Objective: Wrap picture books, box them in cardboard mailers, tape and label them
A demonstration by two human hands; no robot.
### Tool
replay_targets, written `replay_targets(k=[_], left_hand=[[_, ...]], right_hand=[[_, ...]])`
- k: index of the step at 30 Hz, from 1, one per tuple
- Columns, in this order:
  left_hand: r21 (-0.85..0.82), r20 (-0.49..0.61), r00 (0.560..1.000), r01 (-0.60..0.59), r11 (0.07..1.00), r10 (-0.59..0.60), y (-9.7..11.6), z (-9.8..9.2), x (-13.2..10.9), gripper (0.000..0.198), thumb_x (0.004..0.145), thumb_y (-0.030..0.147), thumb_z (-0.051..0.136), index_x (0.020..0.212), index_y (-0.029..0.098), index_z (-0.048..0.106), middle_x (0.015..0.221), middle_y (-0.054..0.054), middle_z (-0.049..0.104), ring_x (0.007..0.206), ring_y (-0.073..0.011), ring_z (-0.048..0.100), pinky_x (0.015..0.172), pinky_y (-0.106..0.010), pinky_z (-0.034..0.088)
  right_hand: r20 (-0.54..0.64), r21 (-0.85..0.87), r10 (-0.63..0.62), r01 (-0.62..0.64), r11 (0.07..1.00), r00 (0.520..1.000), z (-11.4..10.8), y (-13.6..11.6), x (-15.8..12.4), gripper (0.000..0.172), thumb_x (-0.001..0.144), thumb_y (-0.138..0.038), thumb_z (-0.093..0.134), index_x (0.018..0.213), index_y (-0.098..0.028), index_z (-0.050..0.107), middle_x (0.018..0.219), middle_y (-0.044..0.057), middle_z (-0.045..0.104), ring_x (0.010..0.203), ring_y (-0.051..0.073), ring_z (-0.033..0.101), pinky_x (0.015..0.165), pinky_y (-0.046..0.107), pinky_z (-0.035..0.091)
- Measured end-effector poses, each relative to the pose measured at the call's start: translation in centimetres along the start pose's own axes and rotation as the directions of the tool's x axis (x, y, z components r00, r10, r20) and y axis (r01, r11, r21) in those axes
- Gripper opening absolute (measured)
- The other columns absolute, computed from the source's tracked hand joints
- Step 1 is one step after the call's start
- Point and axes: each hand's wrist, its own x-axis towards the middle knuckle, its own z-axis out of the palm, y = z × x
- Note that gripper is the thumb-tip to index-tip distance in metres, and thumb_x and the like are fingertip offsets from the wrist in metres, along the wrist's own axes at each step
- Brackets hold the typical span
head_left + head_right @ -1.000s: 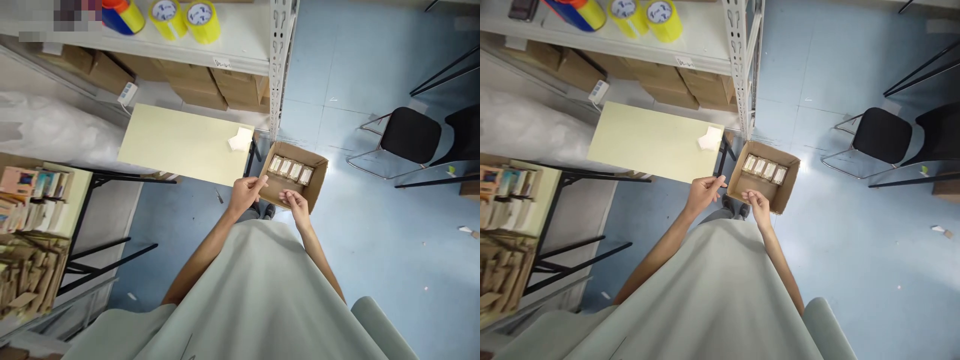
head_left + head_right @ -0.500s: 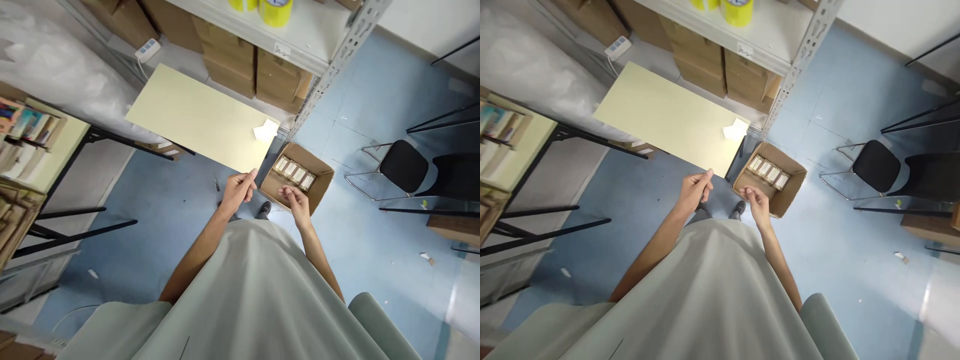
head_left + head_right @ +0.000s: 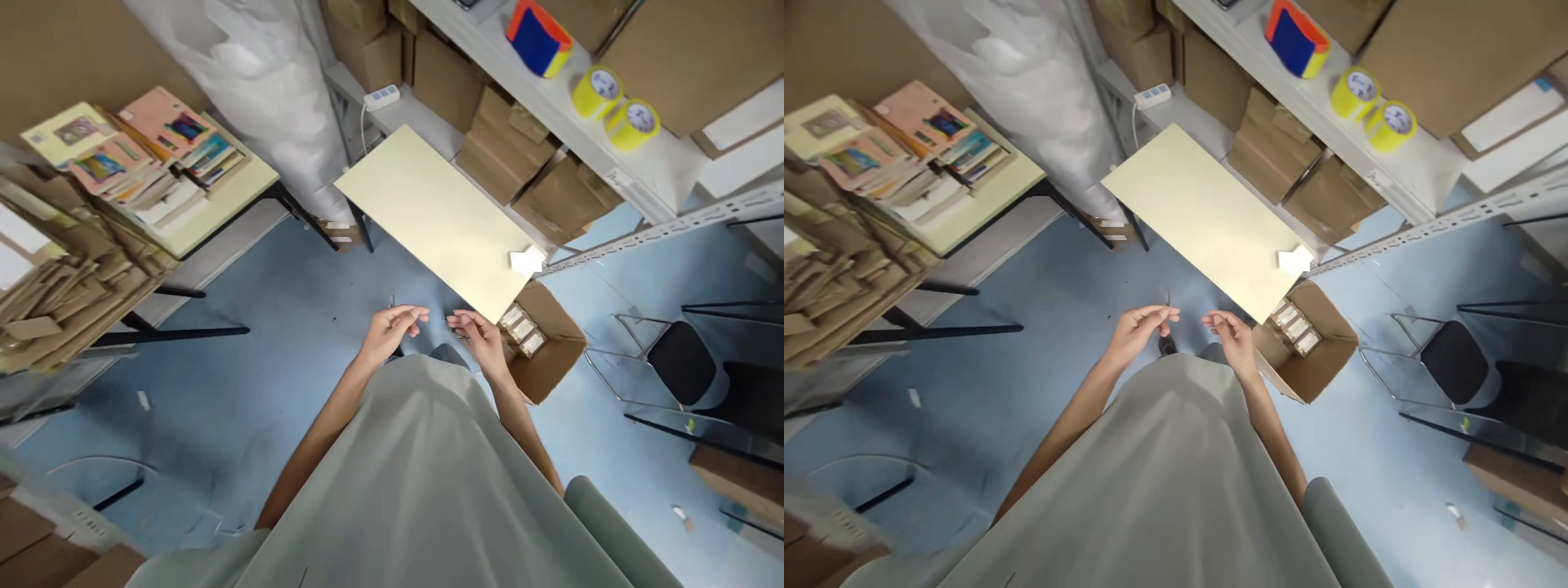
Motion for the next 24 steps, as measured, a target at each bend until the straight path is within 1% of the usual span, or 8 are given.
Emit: replay_targets(k=[6,13,15,17,19,20,22,24], left_hand=[[0.002,-0.193,0.974,-0.116,0.993,0.115,2.6,-8.0,-0.3,0.06,0.097,0.071,0.076,0.065,0.02,0.078,0.055,-0.003,0.064,0.054,-0.0144,0.058,0.061,-0.03,0.052],[0.054,-0.328,0.936,-0.118,0.992,0.129,4.7,-15.4,2.1,0.064,0.092,0.06,0.083,0.049,0.022,0.055,0.048,0.002,0.054,0.049,-0.0102,0.05,0.058,-0.027,0.044],[0.051,-0.344,0.927,-0.142,0.989,0.151,5.7,-17.6,3.4,0.059,0.088,0.058,0.089,0.055,0.022,0.056,0.053,0.003,0.058,0.051,-0.0099,0.052,0.057,-0.025,0.046],[0.021,-0.347,0.926,-0.152,0.988,0.15,6.8,-20.0,4.9,0.045,0.08,0.06,0.095,0.078,0.022,0.072,0.071,0.001,0.074,0.054,-0.0109,0.059,0.056,-0.025,0.051],[0.001,-0.349,0.931,-0.118,0.993,0.111,8.1,-22.6,6.4,0.055,0.078,0.067,0.095,0.105,0.021,0.08,0.093,-0.005,0.085,0.055,-0.0126,0.065,0.055,-0.027,0.055],[0.011,-0.357,0.931,-0.081,0.997,0.08,8.7,-24.0,7.1,0.06,0.081,0.072,0.092,0.109,0.02,0.081,0.095,-0.007,0.087,0.052,-0.0129,0.065,0.052,-0.028,0.055],[0.068,-0.417,0.909,0.009,0.998,0.02,10.1,-26.9,8.3,0.061,0.089,0.079,0.081,0.089,0.018,0.081,0.073,-0.006,0.08,0.043,-0.0121,0.057,0.045,-0.026,0.047],[0.127,-0.517,0.856,0.069,0.989,0.006,11.5,-29.8,9.5,0.071,0.093,0.083,0.075,0.061,0.02,0.068,0.047,-0.002,0.061,0.036,-0.0105,0.046,0.041,-0.025,0.038]], right_hand=[[0.172,-0.086,0.015,0.0,0.996,0.985,7.7,-2.6,3.0,0.058,0.098,-0.079,0.075,0.119,-0.026,0.084,0.121,0.011,0.089,0.114,0.029,0.084,0.104,0.046,0.066],[0.301,-0.103,0.037,-0.007,0.995,0.953,15.3,-3.8,9.2,0.055,0.097,-0.08,0.076,0.116,-0.028,0.085,0.117,0.011,0.09,0.111,0.031,0.085,0.102,0.047,0.066],[0.318,-0.086,0.04,-0.013,0.996,0.947,17.6,-3.8,11.5,0.056,0.096,-0.08,0.077,0.116,-0.028,0.085,0.116,0.011,0.089,0.111,0.031,0.085,0.102,0.047,0.066],[0.335,-0.069,0.051,-0.029,0.997,0.941,20.1,-3.7,14.1,0.059,0.095,-0.081,0.078,0.117,-0.027,0.084,0.116,0.012,0.089,0.111,0.031,0.085,0.102,0.048,0.066],[0.355,-0.057,0.074,-0.057,0.997,0.932,22.8,-3.8,16.7,0.062,0.093,-0.084,0.078,0.116,-0.026,0.084,0.117,0.013,0.089,0.11,0.031,0.085,0.101,0.048,0.066],[0.366,-0.053,0.086,-0.072,0.996,0.927,24.3,-3.9,18.1,0.064,0.092,-0.085,0.078,0.115,-0.026,0.084,0.117,0.013,0.089,0.109,0.031,0.085,0.101,0.048,0.066],[0.389,-0.044,0.1,-0.09,0.995,0.916,27.1,-4.6,20.9,0.065,0.091,-0.086,0.078,0.114,-0.026,0.083,0.117,0.014,0.089,0.109,0.031,0.085,0.101,0.048,0.066],[0.417,-0.037,0.1,-0.092,0.995,0.903,29.8,-5.6,23.7,0.065,0.091,-0.086,0.077,0.115,-0.026,0.083,0.117,0.013,0.089,0.11,0.03,0.085,0.102,0.048,0.065]])
